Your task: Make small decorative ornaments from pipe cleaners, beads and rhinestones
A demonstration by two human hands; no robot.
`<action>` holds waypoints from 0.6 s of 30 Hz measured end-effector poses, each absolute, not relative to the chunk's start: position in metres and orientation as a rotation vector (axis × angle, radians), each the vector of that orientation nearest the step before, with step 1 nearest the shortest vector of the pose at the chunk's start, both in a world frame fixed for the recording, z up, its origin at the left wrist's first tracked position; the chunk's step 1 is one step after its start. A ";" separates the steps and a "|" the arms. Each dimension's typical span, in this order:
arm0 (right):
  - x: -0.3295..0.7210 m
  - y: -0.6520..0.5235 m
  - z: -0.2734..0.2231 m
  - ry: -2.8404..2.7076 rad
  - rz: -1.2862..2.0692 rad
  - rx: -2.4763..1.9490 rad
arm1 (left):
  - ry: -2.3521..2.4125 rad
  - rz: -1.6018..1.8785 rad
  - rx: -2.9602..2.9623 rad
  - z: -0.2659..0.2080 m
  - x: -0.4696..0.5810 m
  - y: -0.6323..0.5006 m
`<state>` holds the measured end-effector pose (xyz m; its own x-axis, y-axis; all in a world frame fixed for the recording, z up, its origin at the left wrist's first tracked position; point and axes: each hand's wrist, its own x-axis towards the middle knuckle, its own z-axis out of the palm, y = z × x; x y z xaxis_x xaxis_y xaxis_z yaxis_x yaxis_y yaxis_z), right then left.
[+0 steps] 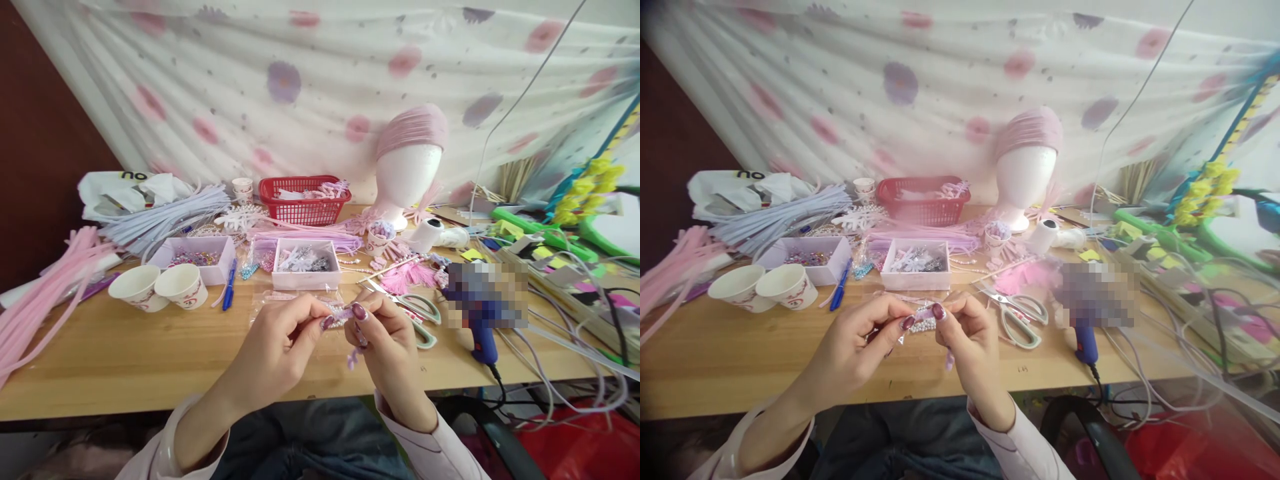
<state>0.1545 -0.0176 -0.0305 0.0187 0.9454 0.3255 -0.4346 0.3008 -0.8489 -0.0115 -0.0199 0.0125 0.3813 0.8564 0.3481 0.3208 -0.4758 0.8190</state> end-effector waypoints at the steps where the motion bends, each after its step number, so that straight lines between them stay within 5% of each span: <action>1: 0.154 -0.017 -0.031 -1.053 1.183 -0.632 | 1.011 1.036 1.966 0.012 -0.011 -0.020; 18: 0.154 -0.021 -0.028 -1.010 1.138 -0.671 | 1.026 1.182 1.879 0.008 -0.012 -0.024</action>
<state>0.1541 -0.0207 -0.0280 0.0860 0.9492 0.3027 -0.4139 0.3104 -0.8558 -0.0124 -0.0236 0.0081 0.2764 0.8794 0.3876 0.2597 -0.4566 0.8509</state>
